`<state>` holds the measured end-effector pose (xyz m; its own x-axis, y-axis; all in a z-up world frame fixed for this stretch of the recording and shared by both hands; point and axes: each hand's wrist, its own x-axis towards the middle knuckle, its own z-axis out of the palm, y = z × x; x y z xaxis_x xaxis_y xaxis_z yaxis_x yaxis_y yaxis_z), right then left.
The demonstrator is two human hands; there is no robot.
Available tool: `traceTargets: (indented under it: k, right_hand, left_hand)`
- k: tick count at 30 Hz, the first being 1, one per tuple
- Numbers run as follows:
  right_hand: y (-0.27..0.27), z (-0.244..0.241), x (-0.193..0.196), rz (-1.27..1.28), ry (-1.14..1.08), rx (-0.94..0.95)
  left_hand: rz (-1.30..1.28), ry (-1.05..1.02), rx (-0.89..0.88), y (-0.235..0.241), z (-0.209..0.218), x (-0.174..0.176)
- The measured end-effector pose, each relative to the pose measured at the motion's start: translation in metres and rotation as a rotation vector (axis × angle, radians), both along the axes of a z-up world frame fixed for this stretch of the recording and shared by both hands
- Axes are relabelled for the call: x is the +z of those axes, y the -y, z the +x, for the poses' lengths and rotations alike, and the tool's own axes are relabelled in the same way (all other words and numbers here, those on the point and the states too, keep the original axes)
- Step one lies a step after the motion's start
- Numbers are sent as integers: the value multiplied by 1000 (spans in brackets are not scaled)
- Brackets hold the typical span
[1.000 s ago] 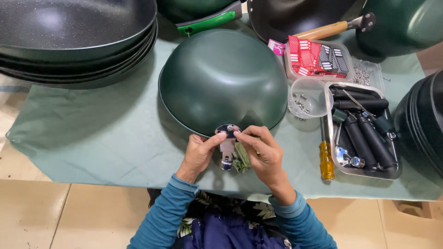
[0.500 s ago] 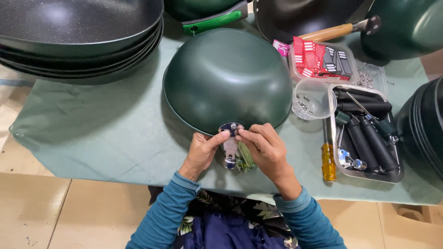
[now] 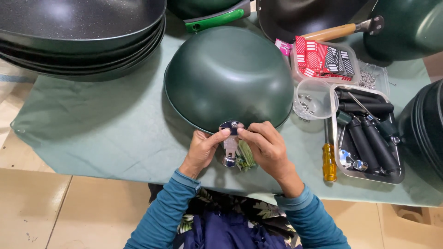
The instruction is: Assembling a handle bracket onto a wok by hand
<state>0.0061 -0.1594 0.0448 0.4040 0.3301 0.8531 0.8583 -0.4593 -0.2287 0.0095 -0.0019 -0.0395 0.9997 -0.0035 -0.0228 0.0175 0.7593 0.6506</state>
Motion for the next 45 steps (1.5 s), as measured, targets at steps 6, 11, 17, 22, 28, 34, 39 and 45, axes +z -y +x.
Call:
traceTargets:
  k: [6,11,17,22,28,34,39,45]
  right_hand:
    - [5,5,-15,-9,19,-69]
    - [5,-3,-6,16,-17,-103]
    - [5,-6,-5,59,-22,-21]
    - [13,-2,-16,88,-1,11]
    - [8,-8,-6,90,-37,25]
    - [9,-6,-10,122,-66,1]
    - [12,-6,-12,136,-67,28]
    - [8,-8,-3,139,-85,12]
  left_hand:
    - [18,-2,2,0,3,-7]
    - [25,5,7,-3,0,10]
    - [-9,-14,3,-5,0,9]
    - [5,-21,10,-7,-3,20]
    - [16,-14,17,-7,-5,27]
    - [12,-19,12,-8,-4,28]
    - [17,-27,13,-7,-3,20]
    - [16,-36,11,-7,-2,12]
